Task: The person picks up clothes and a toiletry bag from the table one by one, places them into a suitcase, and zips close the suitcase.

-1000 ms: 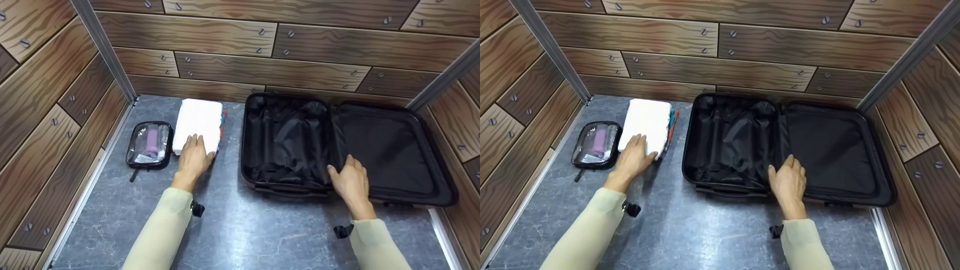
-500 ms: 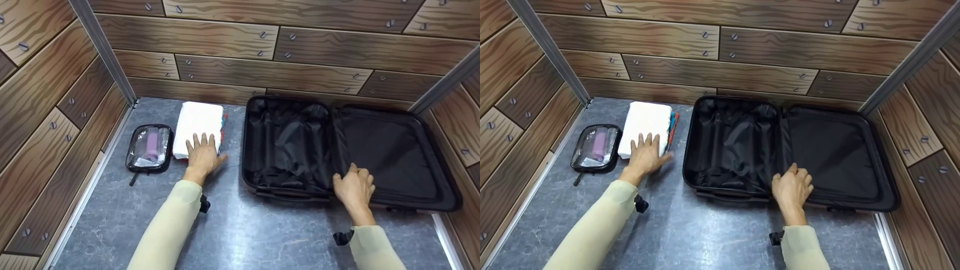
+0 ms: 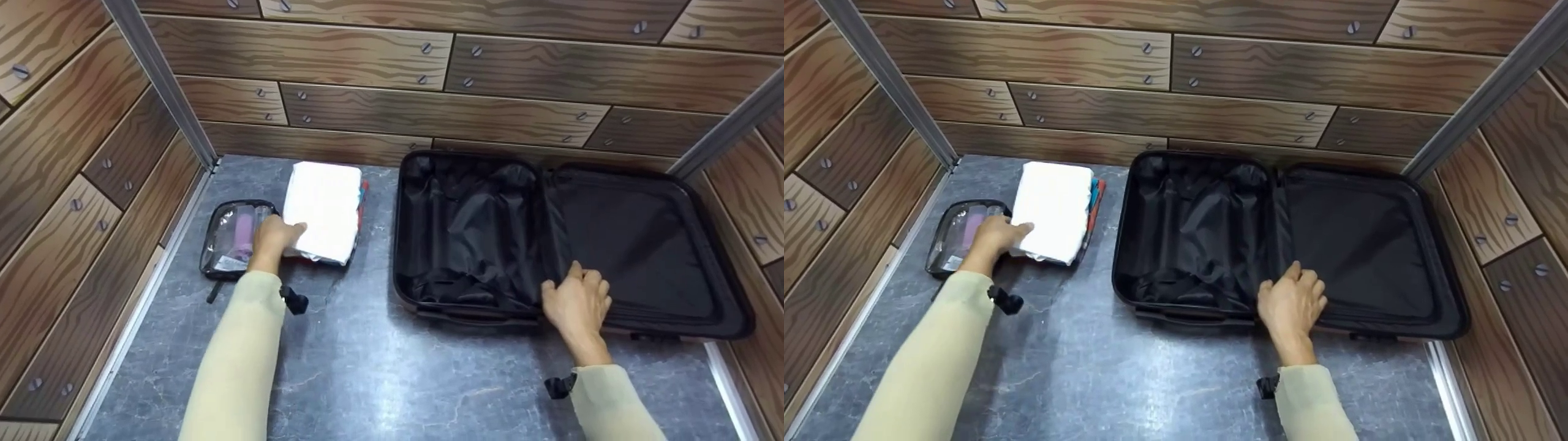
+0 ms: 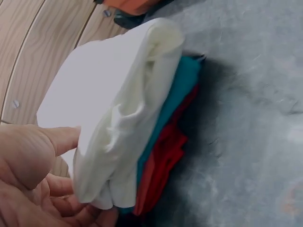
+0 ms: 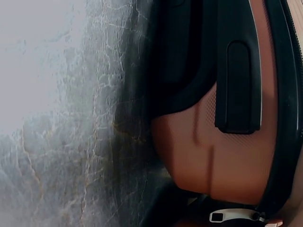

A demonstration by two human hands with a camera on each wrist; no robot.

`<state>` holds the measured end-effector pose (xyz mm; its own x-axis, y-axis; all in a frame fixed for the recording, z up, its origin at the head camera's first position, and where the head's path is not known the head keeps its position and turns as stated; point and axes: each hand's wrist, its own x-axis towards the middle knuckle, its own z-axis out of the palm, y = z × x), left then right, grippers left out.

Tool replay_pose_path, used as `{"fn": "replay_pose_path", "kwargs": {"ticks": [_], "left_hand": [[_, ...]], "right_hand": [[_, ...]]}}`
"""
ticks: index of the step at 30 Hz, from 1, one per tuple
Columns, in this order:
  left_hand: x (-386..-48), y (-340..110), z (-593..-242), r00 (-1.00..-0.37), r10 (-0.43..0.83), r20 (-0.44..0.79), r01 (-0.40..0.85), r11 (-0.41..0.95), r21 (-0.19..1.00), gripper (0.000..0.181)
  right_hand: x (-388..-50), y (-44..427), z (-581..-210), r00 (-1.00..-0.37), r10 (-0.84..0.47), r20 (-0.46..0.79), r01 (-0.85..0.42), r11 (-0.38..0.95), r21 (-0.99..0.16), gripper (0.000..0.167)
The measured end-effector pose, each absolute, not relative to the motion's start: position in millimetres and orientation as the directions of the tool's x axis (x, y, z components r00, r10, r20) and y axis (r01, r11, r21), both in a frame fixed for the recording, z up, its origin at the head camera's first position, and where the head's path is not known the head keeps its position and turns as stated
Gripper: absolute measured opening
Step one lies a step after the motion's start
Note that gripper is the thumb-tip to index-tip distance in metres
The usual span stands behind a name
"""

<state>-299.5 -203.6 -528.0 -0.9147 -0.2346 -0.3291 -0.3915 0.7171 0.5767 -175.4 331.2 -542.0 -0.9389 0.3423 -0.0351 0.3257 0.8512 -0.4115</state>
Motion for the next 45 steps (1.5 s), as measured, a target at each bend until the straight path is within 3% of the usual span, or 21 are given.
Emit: {"fn": "replay_pose_path", "kwargs": {"ticks": [6,17,24,35,42,45], "left_hand": [[-307.8,-202.4,-511.4,-0.894,-0.196,-0.404,-0.421,0.681,0.599,0.074],[-315.1,-196.5,-487.3,-0.92,-0.174,-0.352,-0.362,0.721,0.591,0.068],[-318.2,-195.9,-483.2,-0.893,-0.108,-0.437,-0.412,0.585,0.698,0.071],[-318.1,-203.2,-491.0,-0.811,-0.023,-0.585,-0.522,0.48,0.705,0.063],[-318.1,-210.4,-502.3,-0.8,0.007,-0.6,-0.563,0.338,0.754,0.079],[-318.8,-207.2,-506.2,-0.823,0.027,-0.567,-0.542,0.261,0.799,0.069]], "right_hand": [[-174.7,331.7,-542.6,-0.938,0.346,-0.022,0.324,0.851,-0.413,0.074],[-173.0,332.6,-542.9,-0.935,0.355,0.005,0.322,0.853,-0.411,0.074],[-173.4,331.6,-542.4,-0.935,0.353,0.024,0.314,0.859,-0.405,0.073],[-172.8,331.1,-541.3,-0.935,0.352,0.037,0.31,0.864,-0.396,0.071],[-172.7,330.9,-541.9,-0.937,0.349,0.024,0.313,0.866,-0.391,0.073],[-172.0,330.5,-542.7,-0.938,0.347,0.026,0.31,0.867,-0.39,0.073]]}}
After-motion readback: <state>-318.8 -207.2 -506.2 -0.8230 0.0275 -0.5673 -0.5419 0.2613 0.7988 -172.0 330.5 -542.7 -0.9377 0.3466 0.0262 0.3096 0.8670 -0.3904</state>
